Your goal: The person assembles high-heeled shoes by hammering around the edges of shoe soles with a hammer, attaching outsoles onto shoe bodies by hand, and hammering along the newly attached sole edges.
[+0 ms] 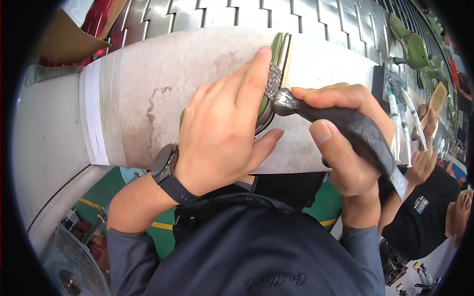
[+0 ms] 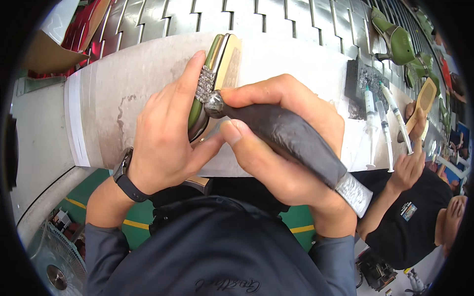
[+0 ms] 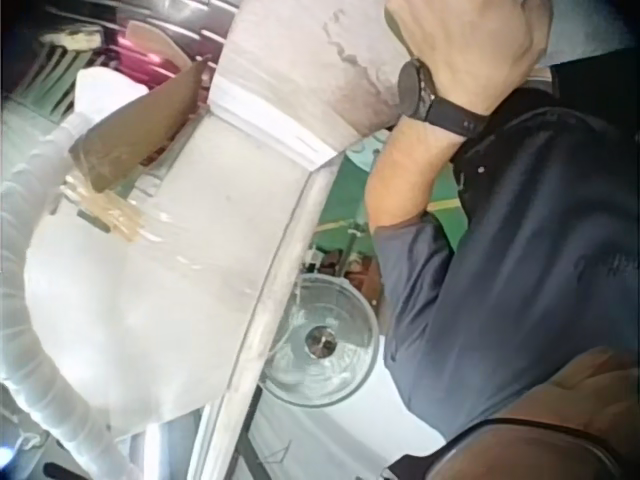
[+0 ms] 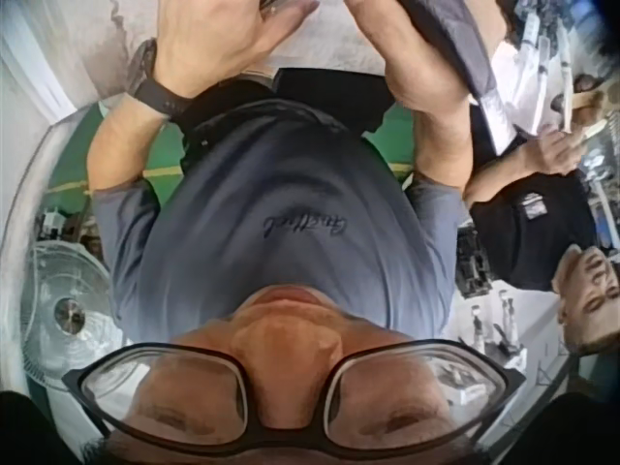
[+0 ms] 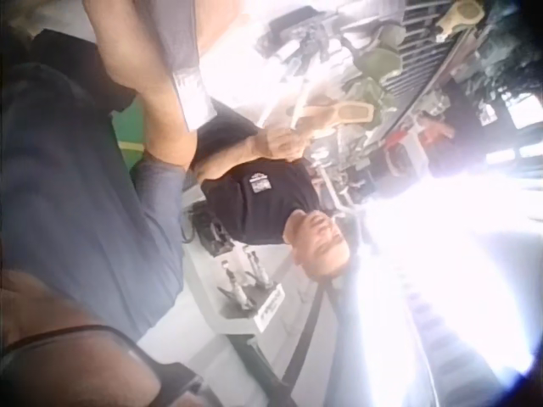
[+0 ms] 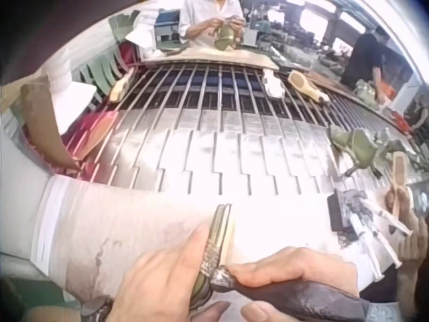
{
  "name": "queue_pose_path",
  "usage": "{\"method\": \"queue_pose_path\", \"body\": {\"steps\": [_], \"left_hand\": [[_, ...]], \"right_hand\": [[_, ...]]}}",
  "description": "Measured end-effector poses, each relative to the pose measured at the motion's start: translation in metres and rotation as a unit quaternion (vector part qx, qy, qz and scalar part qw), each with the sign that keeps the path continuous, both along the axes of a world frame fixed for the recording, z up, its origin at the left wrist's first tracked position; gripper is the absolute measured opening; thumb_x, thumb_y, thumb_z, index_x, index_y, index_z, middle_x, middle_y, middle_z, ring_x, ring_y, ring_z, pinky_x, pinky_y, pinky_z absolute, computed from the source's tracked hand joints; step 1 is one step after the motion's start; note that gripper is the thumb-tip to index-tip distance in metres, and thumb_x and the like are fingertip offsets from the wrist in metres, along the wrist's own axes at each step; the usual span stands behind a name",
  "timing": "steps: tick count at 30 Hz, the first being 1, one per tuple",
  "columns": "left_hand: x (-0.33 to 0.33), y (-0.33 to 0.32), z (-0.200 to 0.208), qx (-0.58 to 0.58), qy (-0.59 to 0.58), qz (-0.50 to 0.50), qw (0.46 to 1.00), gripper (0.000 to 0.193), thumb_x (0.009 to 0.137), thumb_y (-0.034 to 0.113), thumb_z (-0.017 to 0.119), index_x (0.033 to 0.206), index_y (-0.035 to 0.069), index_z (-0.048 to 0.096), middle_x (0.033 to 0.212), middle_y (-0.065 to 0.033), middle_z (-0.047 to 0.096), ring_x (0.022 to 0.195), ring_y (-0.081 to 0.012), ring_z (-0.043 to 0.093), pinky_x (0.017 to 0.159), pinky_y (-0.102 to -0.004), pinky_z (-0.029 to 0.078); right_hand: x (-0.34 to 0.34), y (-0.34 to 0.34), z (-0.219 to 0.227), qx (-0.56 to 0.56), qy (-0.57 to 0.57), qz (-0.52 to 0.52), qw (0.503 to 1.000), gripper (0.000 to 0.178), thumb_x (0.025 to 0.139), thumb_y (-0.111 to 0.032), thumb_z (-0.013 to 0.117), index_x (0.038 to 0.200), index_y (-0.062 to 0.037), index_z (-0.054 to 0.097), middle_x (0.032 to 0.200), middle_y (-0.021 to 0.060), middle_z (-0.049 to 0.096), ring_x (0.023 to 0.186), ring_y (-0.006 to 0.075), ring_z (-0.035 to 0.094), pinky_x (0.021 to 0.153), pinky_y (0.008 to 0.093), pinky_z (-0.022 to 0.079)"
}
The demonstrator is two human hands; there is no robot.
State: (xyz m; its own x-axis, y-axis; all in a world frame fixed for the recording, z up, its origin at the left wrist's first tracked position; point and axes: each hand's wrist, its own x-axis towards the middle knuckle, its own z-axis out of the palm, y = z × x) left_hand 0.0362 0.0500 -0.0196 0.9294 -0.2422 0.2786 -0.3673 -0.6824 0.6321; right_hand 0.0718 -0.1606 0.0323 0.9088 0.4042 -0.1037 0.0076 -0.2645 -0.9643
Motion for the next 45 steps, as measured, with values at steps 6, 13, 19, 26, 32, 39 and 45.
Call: {"method": "queue_pose_path", "body": {"steps": [6, 13, 19, 26, 32, 39, 45], "left_hand": [[0.0, -0.001, -0.004, -0.013, -0.022, -0.006, 1.0, 0.108, 0.07, 0.012, 0.087, 0.162, -0.002, 0.033, 0.118, -0.0242, 0.067, 0.103, -0.0439, 0.067, 0.089, -0.0473, 0.053], [-0.007, 0.006, -0.003, 0.032, -0.004, -0.007, 0.999, 0.099, 0.075, 0.018, 0.079, 0.159, -0.006, 0.031, 0.135, -0.0257, 0.063, 0.114, -0.043, 0.064, 0.094, -0.0495, 0.051], [-0.009, 0.041, -0.012, -0.004, -0.007, -0.06, 0.998, 0.087, 0.085, 0.033, 0.078, 0.154, -0.005, 0.042, 0.139, -0.028, 0.061, 0.125, -0.0445, 0.06, 0.106, -0.0494, 0.044], [-0.016, 0.036, -0.024, -0.101, -0.032, 0.004, 0.994, 0.047, 0.104, 0.034, 0.062, 0.134, -0.002, 0.065, 0.128, -0.0206, 0.07, 0.113, -0.0408, 0.065, 0.097, -0.0464, 0.05], [-0.019, 0.04, -0.016, -0.068, 0.006, -0.005, 0.998, 0.047, 0.107, 0.026, 0.059, 0.14, -0.006, 0.06, 0.132, -0.0242, 0.067, 0.118, -0.0411, 0.064, 0.103, -0.0449, 0.048], [-0.019, 0.038, -0.016, -0.074, -0.003, 0.005, 0.997, 0.045, 0.106, 0.027, 0.059, 0.138, -0.006, 0.062, 0.129, -0.0238, 0.069, 0.116, -0.0412, 0.065, 0.101, -0.0456, 0.049], [-0.021, 0.041, -0.01, -0.075, 0.011, -0.025, 0.997, 0.043, 0.105, 0.022, 0.06, 0.138, -0.006, 0.062, 0.125, -0.024, 0.069, 0.116, -0.0402, 0.066, 0.101, -0.0434, 0.05]], "right_hand": [[-0.036, 0.007, -0.036, 0.072, -0.174, -0.046, 0.981, 0.032, 0.093, 0.0, 0.074, 0.122, 0.0056, 0.063, 0.12, 0.0211, 0.071, 0.11, 0.023, 0.07, 0.097, 0.0339, 0.055], [-0.093, 0.049, -0.058, 0.056, -0.285, -0.117, 0.95, 0.033, 0.085, 0.0, 0.079, 0.115, 0.0053, 0.067, 0.117, 0.0253, 0.072, 0.112, 0.0358, 0.072, 0.1, 0.0432, 0.057], [-0.085, 0.032, -0.054, 0.124, -0.188, -0.118, 0.967, 0.03, 0.088, -0.001, 0.078, 0.115, 0.0065, 0.068, 0.119, 0.0229, 0.073, 0.11, 0.0303, 0.072, 0.098, 0.0383, 0.056], [-0.074, 0.037, -0.062, 0.036, -0.374, -0.051, 0.925, 0.037, 0.077, 0.001, 0.079, 0.112, 0.0047, 0.068, 0.109, 0.0239, 0.074, 0.099, 0.0363, 0.074, 0.088, 0.0417, 0.061], [-0.081, 0.04, -0.06, 0.074, -0.277, -0.007, 0.958, 0.035, 0.076, 0.001, 0.08, 0.109, 0.0058, 0.069, 0.103, 0.0228, 0.075, 0.096, 0.0354, 0.075, 0.086, 0.0411, 0.061], [-0.079, 0.041, -0.062, 0.09, -0.277, 0.041, 0.956, 0.034, 0.074, 0.001, 0.08, 0.107, 0.0066, 0.07, 0.101, 0.022, 0.075, 0.093, 0.0358, 0.076, 0.082, 0.0409, 0.061], [-0.079, 0.025, -0.052, 0.127, -0.154, 0.045, 0.979, 0.031, 0.084, 0.002, 0.077, 0.115, 0.0031, 0.07, 0.112, 0.0212, 0.076, 0.103, 0.0311, 0.076, 0.093, 0.0381, 0.059]]}}
